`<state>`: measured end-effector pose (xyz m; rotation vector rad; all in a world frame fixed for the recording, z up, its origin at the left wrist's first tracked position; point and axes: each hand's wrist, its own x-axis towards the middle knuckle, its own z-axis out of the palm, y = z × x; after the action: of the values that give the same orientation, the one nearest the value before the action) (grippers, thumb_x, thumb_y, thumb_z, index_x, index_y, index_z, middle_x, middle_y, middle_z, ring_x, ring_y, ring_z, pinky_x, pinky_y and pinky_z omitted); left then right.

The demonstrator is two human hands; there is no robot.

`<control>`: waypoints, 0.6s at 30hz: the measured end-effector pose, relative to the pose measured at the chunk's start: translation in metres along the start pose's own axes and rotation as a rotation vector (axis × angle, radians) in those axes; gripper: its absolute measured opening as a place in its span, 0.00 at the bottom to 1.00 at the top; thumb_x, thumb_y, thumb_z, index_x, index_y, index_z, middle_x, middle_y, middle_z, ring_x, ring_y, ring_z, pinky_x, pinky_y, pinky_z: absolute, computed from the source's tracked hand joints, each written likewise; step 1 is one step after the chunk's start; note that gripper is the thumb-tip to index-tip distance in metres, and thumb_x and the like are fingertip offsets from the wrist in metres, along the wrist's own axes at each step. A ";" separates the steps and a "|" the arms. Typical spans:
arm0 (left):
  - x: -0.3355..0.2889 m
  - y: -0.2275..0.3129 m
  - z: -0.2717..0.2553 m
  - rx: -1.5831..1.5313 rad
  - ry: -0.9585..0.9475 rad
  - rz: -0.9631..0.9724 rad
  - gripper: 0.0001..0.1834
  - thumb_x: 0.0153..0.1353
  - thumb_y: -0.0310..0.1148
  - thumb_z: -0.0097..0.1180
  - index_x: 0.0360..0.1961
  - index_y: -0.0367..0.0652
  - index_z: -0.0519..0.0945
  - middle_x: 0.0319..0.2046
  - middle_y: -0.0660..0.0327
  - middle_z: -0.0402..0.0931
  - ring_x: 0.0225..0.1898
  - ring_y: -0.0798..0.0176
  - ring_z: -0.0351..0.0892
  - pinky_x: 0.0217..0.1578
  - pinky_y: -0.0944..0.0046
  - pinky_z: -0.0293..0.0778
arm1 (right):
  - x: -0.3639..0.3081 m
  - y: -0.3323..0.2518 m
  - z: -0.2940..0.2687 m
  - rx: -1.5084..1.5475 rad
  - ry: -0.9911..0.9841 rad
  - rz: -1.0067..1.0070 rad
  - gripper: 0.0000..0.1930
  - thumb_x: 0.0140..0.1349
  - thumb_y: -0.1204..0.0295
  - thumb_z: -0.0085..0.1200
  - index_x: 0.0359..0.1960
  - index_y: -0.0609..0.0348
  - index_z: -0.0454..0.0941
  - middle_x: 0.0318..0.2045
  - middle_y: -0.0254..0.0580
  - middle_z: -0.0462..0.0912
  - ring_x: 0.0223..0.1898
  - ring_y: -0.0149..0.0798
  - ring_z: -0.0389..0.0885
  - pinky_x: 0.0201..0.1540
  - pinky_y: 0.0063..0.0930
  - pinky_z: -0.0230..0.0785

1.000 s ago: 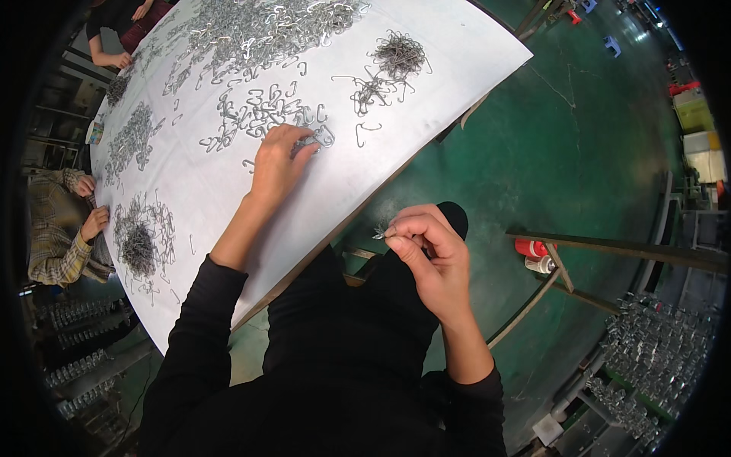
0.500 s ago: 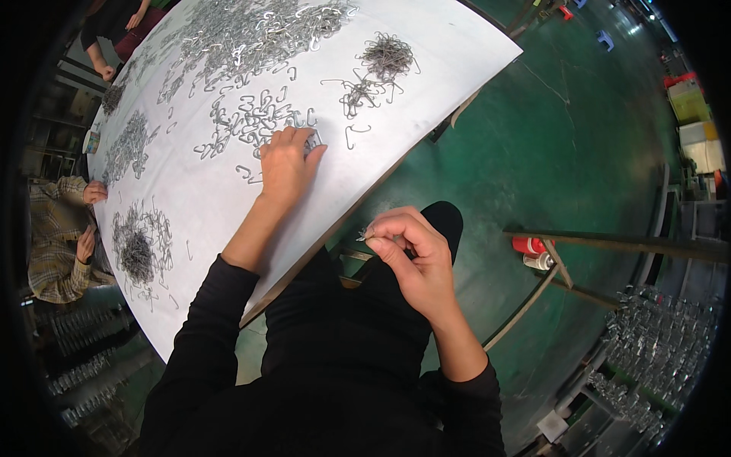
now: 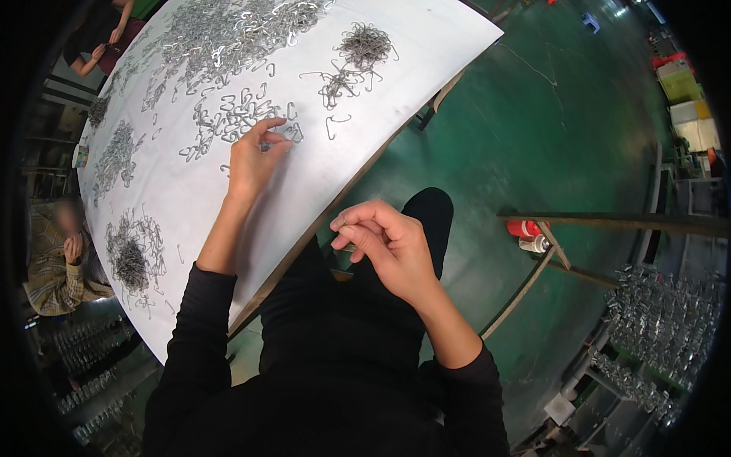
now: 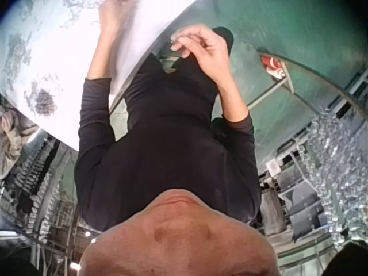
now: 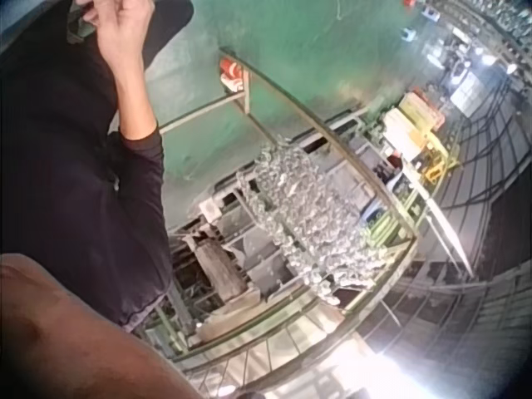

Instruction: The person picks up individual metal hooks from a table by hand and hangs them onto a metal rack.

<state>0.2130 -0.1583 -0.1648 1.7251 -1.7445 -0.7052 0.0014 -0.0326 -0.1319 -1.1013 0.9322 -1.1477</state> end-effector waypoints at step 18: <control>-0.064 0.048 0.002 -0.983 -0.515 -0.261 0.06 0.59 0.28 0.59 0.37 0.40 0.80 0.35 0.64 0.79 0.34 0.74 0.74 0.34 0.73 0.70 | 0.012 0.005 0.005 0.036 0.022 0.048 0.04 0.62 0.77 0.52 0.37 0.63 0.70 0.33 0.39 0.82 0.32 0.29 0.83 0.30 0.18 0.72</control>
<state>0.1782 -0.0935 -0.1336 1.1021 -1.0821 -1.8629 0.0096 -0.0436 -0.1355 -1.0337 0.9470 -1.1353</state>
